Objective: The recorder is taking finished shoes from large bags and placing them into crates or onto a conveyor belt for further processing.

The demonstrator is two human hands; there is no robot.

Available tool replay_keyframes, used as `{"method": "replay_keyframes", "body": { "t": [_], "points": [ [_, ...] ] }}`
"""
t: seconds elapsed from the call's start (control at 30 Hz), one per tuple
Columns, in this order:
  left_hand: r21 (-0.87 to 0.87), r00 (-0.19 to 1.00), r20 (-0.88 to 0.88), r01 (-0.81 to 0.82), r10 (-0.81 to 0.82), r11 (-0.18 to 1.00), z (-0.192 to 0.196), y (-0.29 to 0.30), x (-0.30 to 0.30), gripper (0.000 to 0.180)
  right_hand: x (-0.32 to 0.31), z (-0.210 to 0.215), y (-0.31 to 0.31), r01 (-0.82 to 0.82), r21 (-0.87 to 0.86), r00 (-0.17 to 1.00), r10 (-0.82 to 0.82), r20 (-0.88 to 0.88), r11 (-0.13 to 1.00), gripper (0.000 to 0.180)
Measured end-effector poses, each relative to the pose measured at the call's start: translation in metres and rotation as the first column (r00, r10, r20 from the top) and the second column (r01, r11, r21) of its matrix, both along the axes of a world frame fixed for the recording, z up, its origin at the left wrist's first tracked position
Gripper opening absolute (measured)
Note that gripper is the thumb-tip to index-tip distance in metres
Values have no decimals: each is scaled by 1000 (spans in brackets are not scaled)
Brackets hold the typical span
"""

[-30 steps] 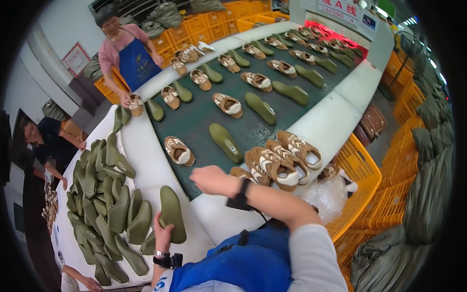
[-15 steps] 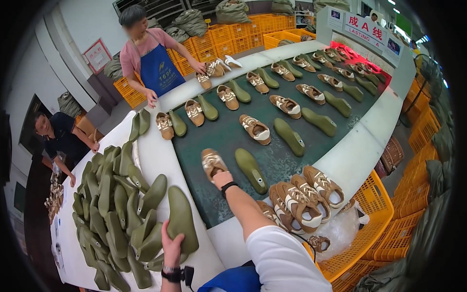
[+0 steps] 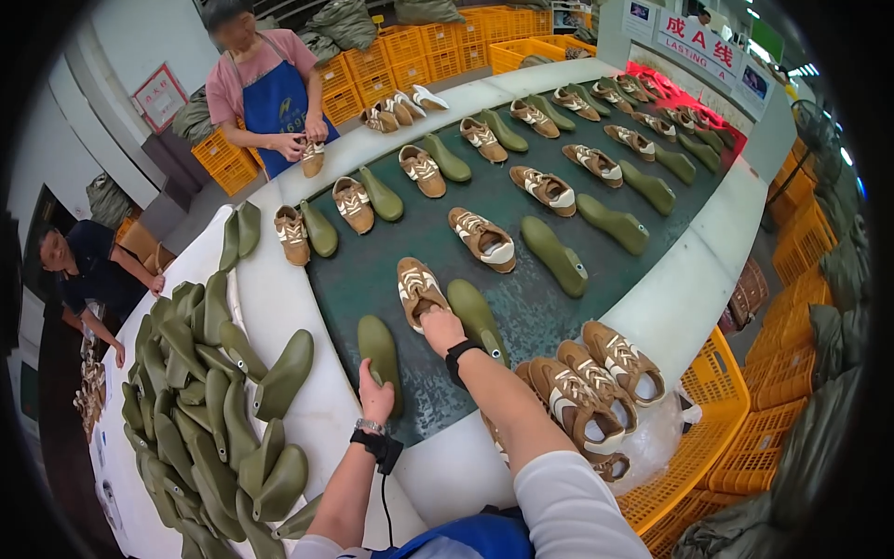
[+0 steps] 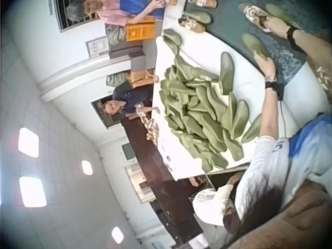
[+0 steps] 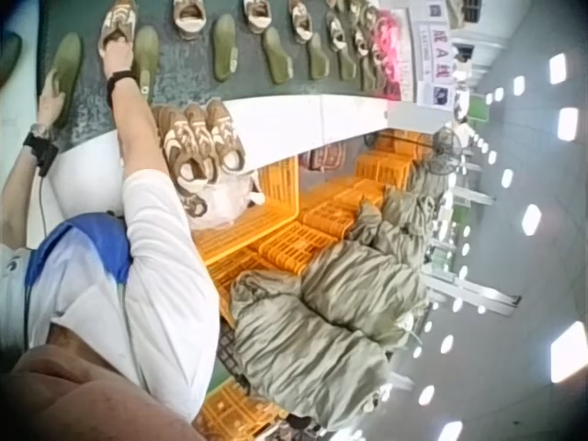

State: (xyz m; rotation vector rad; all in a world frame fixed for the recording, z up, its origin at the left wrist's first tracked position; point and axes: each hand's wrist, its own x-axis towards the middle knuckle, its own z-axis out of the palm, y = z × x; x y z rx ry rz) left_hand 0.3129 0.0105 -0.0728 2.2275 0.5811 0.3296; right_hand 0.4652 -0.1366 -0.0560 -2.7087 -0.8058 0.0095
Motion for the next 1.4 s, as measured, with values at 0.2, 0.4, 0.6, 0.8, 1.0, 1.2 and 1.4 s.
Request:
{"method": "replay_keyframes", "body": {
  "t": [0.2,0.4,0.6,0.8,1.0,1.2,1.4],
  "points": [
    [-94,998,-41,35,-39,995,5,-21,-19,64,35,1,12,144,269,988,-123,-92,952,24],
    [-46,992,129,-3,9,999,-6,-28,-8,62,22,74,-29,-131,207,988,146,-58,970,29],
    [-87,981,182,-53,69,995,-17,-26,14,62,-79,218,-164,-251,-7,960,248,-129,968,30],
    [-91,987,106,-112,122,989,-26,-26,6,65,-216,232,-263,57,133,993,-43,-111,989,27],
    [344,990,-20,139,-141,929,23,-61,47,66,-316,229,-327,448,230,889,-403,-216,864,23],
    [291,895,-323,404,-309,867,22,-91,104,44,-335,218,-369,593,203,805,-568,-174,779,23],
    [314,834,-363,529,-415,789,40,-99,42,43,-279,200,-326,415,185,908,-390,-155,891,49]
  ]
}}
